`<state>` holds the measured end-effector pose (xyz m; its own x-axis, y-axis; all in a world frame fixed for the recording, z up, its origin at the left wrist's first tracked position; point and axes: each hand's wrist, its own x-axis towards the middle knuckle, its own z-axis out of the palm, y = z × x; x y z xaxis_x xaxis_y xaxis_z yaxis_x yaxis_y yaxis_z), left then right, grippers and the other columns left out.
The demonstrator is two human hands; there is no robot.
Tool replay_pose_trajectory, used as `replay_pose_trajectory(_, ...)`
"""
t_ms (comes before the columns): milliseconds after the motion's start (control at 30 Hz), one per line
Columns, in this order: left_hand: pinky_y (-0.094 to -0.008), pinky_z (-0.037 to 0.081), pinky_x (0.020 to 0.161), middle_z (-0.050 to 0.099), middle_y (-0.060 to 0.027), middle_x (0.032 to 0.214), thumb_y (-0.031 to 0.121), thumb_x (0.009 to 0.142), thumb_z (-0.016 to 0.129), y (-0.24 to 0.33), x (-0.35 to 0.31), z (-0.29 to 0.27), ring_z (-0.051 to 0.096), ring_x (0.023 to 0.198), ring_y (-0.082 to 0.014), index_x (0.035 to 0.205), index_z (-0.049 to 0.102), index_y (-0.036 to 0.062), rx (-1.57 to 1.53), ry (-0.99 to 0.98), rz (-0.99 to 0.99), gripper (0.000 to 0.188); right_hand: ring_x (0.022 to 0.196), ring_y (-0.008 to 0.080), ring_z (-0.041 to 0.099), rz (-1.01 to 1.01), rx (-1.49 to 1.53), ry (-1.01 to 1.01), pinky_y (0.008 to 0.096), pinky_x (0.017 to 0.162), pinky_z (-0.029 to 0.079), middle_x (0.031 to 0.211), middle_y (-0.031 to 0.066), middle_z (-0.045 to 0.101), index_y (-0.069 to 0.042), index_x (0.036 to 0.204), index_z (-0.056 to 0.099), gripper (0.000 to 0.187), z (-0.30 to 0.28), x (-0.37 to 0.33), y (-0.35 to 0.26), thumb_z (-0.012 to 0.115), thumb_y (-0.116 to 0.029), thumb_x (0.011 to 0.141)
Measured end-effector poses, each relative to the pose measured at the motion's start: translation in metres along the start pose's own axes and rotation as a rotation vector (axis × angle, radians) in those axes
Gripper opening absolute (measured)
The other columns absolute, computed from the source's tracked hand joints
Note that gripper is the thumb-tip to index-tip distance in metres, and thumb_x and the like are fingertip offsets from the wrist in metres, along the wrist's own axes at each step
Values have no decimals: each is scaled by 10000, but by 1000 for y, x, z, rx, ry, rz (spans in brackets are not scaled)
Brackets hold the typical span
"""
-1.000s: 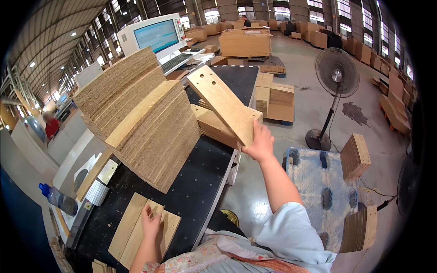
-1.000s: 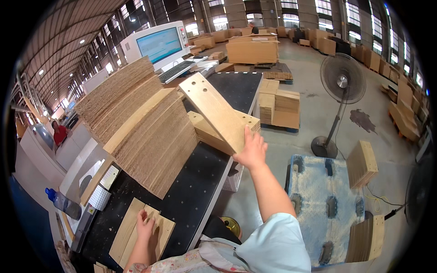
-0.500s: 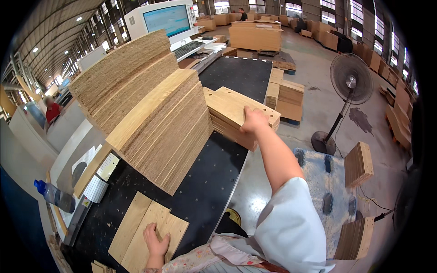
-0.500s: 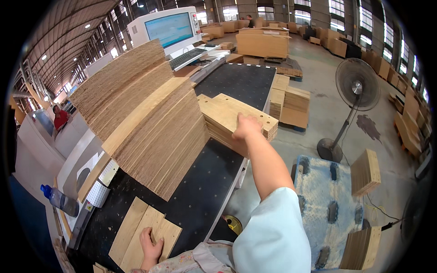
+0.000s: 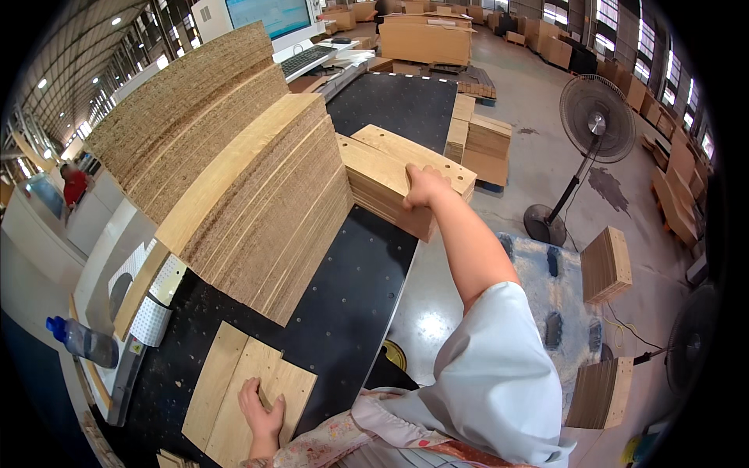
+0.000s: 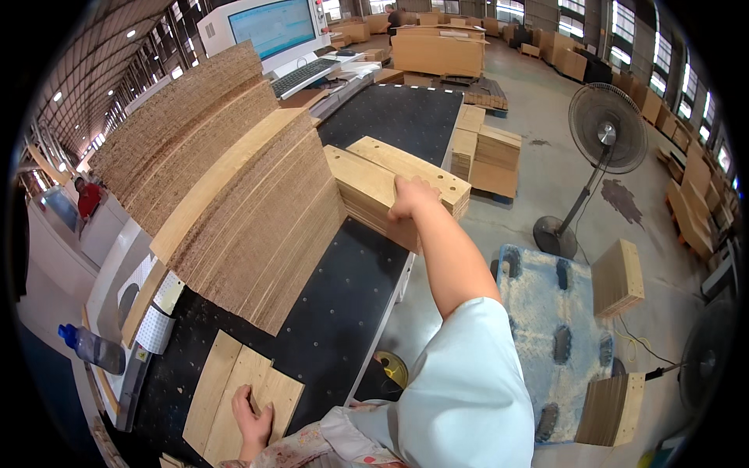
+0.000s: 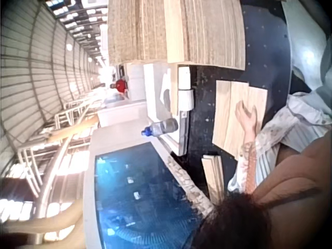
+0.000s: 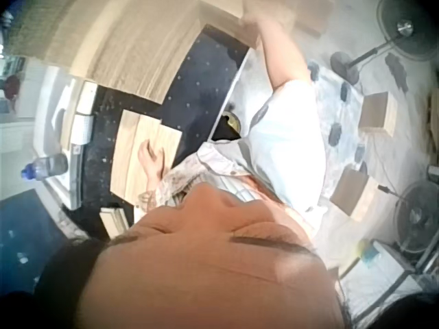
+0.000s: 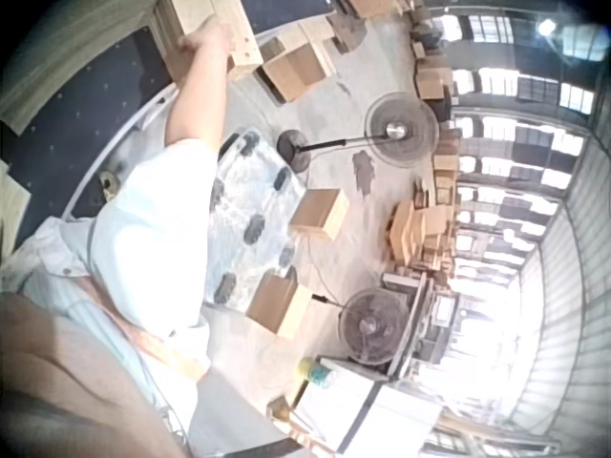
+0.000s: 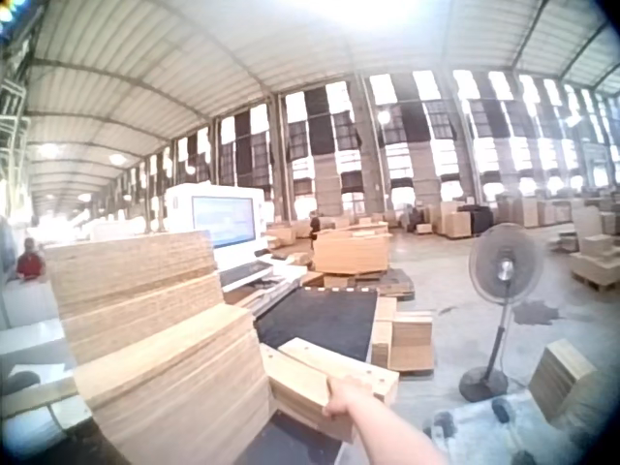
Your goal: The person organizes wood panels on a workstation by hand, picking up pieces from different stacks, aligning them together, and moving them to different areas of the workspace.
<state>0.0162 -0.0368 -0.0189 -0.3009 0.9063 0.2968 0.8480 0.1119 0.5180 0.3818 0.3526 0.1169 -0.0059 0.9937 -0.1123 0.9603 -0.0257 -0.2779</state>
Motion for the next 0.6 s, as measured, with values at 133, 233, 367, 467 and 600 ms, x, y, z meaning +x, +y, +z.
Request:
replay_pose_trajectory(133,-454,290,976,490,-183,1149,146,611,685,-1,0,1,420,1096,-366,1141,459,13,-14,2,-7,591,1155,317,444,9,-20,-4,509,929,356,1186,156,494,-159,1219,450,776,0,-1,0,766,-303,525)
replay_pose_trajectory(233,-454,289,977,492,-182,1147,143,613,685,1,2,0,422,1095,-366,1143,458,13,-20,-1,-7,591,1155,337,437,8,-34,-46,463,920,369,1205,175,475,-184,1277,398,856,-4,1,2,749,-314,507)
replay_pose_trajectory(367,-453,291,975,494,-183,1145,146,614,689,-3,2,3,421,1095,-369,1146,458,10,-28,-1,-7,595,1206,323,404,-77,27,151,496,984,319,1269,171,450,-106,1292,385,856,-6,-10,2,752,-367,564)
replay_pose_trajectory(467,-448,297,972,487,-188,1152,134,620,687,1,5,4,421,1094,-370,1151,453,5,-42,-10,-13,595,1192,338,411,-318,276,637,459,992,325,1248,184,461,-49,1275,395,798,0,-31,13,721,-367,620)
replay_pose_trajectory(600,-433,319,961,464,-202,1180,94,632,676,-7,-2,3,427,1086,-366,1165,441,0,-124,37,-59,590,969,318,519,-839,787,863,413,853,418,1055,153,547,-18,1084,544,448,42,-132,-39,669,-205,696)
